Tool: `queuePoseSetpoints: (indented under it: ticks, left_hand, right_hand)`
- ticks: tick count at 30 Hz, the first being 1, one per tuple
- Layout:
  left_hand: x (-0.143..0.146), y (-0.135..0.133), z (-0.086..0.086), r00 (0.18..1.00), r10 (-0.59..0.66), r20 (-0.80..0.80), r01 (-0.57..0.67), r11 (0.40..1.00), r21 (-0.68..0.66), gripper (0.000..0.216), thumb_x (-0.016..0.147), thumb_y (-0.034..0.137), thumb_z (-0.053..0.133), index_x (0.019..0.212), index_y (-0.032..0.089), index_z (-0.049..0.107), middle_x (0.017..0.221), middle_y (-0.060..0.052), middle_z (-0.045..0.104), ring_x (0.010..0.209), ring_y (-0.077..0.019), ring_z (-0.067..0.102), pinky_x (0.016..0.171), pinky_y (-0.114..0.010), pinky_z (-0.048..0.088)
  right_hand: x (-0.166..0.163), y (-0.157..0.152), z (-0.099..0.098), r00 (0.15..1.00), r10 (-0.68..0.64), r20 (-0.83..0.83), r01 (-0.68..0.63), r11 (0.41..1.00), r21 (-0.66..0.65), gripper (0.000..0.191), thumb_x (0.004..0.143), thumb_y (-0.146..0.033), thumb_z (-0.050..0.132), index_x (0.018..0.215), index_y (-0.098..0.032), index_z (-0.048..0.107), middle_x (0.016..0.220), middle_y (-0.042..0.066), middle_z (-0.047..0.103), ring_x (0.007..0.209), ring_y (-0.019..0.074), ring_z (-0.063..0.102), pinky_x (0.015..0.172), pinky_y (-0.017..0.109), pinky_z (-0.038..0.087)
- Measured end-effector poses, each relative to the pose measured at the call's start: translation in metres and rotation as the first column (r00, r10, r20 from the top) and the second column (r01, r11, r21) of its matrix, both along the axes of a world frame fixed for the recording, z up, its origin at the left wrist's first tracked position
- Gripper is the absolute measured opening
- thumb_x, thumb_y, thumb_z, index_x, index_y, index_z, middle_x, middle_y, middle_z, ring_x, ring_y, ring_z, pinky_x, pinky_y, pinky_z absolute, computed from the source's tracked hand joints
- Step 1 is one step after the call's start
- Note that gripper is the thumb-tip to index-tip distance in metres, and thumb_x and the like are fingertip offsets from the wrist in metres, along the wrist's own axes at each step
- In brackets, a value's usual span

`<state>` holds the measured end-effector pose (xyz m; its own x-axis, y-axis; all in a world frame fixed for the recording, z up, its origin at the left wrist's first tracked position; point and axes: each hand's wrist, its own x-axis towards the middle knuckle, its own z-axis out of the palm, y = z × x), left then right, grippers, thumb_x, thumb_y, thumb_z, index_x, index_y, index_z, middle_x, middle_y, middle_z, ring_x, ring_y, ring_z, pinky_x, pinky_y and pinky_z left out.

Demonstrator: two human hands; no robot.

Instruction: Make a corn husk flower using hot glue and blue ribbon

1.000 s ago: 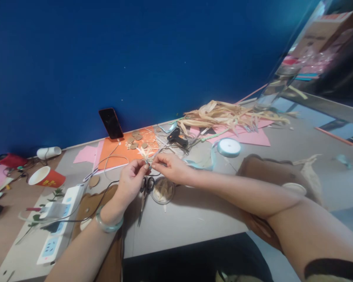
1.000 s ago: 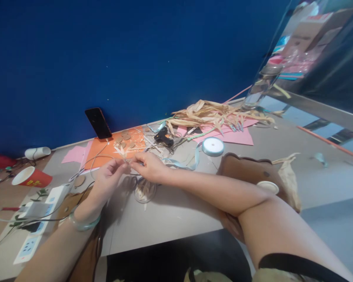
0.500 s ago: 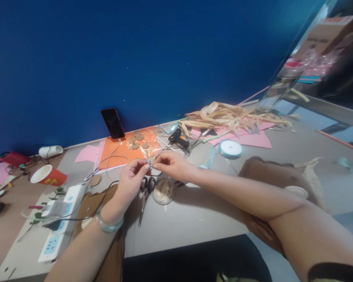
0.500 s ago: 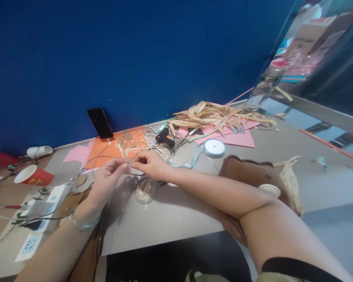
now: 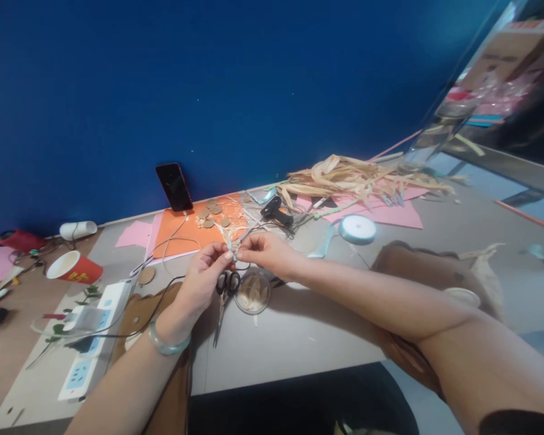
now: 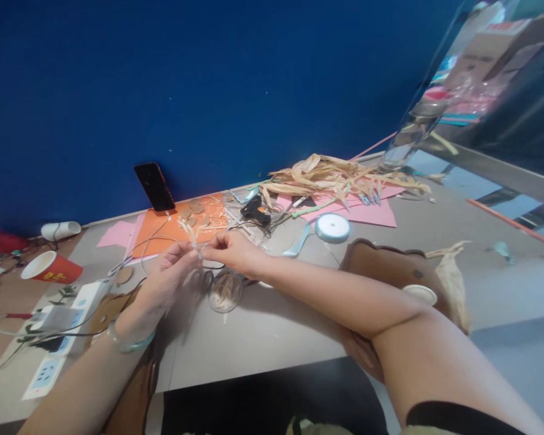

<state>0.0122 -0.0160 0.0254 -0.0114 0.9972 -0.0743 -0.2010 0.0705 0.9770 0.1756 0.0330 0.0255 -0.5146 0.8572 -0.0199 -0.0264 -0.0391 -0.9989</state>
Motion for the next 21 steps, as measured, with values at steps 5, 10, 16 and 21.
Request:
queuePoseSetpoints:
  ticks: [5,10,16,21]
  left_hand:
    - [0.004,-0.003,-0.002,0.993,0.013,-0.113,-0.007,0.999,0.050,0.023,0.073,0.034,0.073,0.083,0.017,0.059,0.071,0.001,0.062,0.062,-0.0100,0.056,0.063,-0.023,0.044]
    - [0.005,-0.001,-0.012,0.936,0.121,-0.330,-0.042,0.971,0.236,0.014,0.079,0.030,0.065,0.082,0.017,0.062,0.073,-0.001,0.062,0.067,-0.0131,0.057,0.064,-0.025,0.044]
    - [0.003,0.003,-0.015,0.888,0.184,-0.421,-0.034,0.940,0.339,0.006,0.080,0.022,0.059,0.082,0.017,0.061,0.074,-0.003,0.064,0.067,-0.0146,0.058,0.063,-0.026,0.044]
    - [0.005,0.006,-0.021,0.920,0.170,-0.352,-0.054,0.947,0.316,0.005,0.080,0.021,0.059,0.082,0.017,0.060,0.072,-0.002,0.062,0.065,-0.0130,0.057,0.062,-0.026,0.044]
  right_hand:
    - [-0.002,-0.001,-0.003,1.000,-0.005,-0.001,0.005,0.998,-0.058,0.022,0.065,-0.032,0.074,0.068,-0.015,0.062,0.063,-0.002,0.059,0.058,0.0080,0.048,0.057,0.022,0.037]
    - [-0.003,-0.005,-0.007,0.996,-0.060,0.066,0.059,0.998,0.020,0.026,0.067,-0.038,0.074,0.072,-0.014,0.066,0.067,0.001,0.064,0.062,0.0114,0.053,0.060,0.025,0.040]
    - [-0.003,-0.002,-0.007,0.981,-0.075,0.177,0.058,0.993,0.100,0.029,0.071,-0.045,0.073,0.074,-0.016,0.068,0.069,0.002,0.065,0.062,0.0133,0.054,0.063,0.028,0.041]
    - [-0.004,-0.003,-0.008,0.980,-0.109,0.166,0.095,0.992,0.088,0.040,0.063,-0.054,0.077,0.075,-0.017,0.068,0.075,0.005,0.068,0.069,0.0176,0.060,0.068,0.031,0.045]
